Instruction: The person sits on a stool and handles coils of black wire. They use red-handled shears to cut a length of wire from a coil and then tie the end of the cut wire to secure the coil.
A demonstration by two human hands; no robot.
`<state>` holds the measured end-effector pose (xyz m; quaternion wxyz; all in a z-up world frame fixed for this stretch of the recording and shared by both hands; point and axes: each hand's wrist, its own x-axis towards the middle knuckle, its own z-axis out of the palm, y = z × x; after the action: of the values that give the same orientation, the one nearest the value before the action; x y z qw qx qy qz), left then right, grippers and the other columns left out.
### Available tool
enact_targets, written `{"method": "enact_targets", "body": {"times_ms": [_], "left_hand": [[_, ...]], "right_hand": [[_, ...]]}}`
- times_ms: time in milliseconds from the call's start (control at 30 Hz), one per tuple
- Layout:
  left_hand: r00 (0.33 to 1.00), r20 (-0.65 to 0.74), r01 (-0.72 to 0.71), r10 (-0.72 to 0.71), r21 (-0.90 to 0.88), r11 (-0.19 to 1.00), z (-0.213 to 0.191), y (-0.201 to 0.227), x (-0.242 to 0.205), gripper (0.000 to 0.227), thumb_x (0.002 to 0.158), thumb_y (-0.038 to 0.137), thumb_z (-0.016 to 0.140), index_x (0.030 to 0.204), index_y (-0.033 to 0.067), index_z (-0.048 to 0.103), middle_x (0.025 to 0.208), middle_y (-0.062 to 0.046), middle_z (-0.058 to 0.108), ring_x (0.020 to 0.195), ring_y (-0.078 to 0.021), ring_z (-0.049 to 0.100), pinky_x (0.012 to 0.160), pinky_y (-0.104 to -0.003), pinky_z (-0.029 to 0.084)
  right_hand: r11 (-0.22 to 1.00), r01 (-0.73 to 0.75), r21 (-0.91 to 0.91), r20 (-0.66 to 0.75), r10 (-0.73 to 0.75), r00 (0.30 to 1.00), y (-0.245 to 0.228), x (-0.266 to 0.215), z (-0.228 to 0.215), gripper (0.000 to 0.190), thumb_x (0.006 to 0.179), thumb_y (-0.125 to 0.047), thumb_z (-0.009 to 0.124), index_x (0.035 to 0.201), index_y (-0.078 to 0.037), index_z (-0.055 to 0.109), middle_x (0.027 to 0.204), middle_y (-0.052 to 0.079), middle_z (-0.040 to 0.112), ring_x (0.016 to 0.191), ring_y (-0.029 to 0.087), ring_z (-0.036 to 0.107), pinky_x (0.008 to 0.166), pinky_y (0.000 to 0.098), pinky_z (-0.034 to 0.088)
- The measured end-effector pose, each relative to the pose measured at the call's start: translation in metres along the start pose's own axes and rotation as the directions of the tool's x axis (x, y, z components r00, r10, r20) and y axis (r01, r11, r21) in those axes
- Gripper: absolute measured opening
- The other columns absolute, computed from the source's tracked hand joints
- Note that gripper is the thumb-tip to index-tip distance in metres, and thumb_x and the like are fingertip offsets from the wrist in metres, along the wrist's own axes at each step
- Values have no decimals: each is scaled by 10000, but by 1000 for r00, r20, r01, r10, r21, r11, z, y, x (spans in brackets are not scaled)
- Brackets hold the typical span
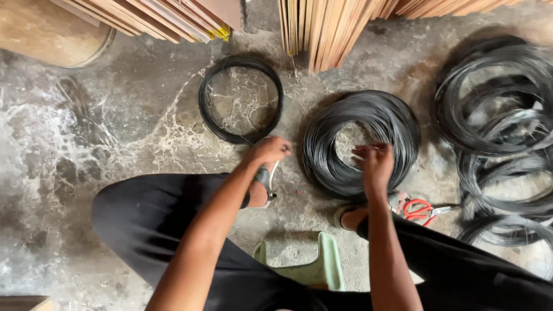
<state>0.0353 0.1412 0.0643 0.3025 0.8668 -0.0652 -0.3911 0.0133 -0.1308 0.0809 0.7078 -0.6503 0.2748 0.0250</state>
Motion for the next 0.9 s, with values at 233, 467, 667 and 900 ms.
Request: {"method": "enact_targets", "body": {"times_ms": [233,467,667,900], "left_hand": [[963,-103,264,-249,183,947,16,-128,85,180,751,279,536,845,245,686,853,-49,679,860,-283,654,758,-412,513],[811,-512,408,-282,151,900,47,-106,110,614,883,453,478,1319,33,371,1296,-287,393,1197,-465,402,802,-674,394],[677,-736,453,23,441,775,80,-119,141,516,661,443,614,973,43,520,852,-94,489,800,-271,512,645,-443,431],[570,-815,546,104,470,693,77,-103,159,78,727,107,449,709,58,507,648,-77,442,607,-247,456,557,-386,350]], "right_hand": [[992,-52,-112,100,64,993,57,27,59,257,809,59,551,1036,-5,450,824,200,604,671,269,648,599,372,582],[797,2,-604,187,140,972,88,44,124,258,777,-172,599,1017,-111,526,853,109,673,811,315,653,739,468,506],[724,26,-689,208,163,964,105,51,140,252,767,-191,594,990,-115,504,833,102,674,809,341,647,725,487,503],[766,-85,-638,234,297,926,95,46,154,301,749,-210,595,1003,-82,496,874,125,682,805,320,661,747,456,494]]}}
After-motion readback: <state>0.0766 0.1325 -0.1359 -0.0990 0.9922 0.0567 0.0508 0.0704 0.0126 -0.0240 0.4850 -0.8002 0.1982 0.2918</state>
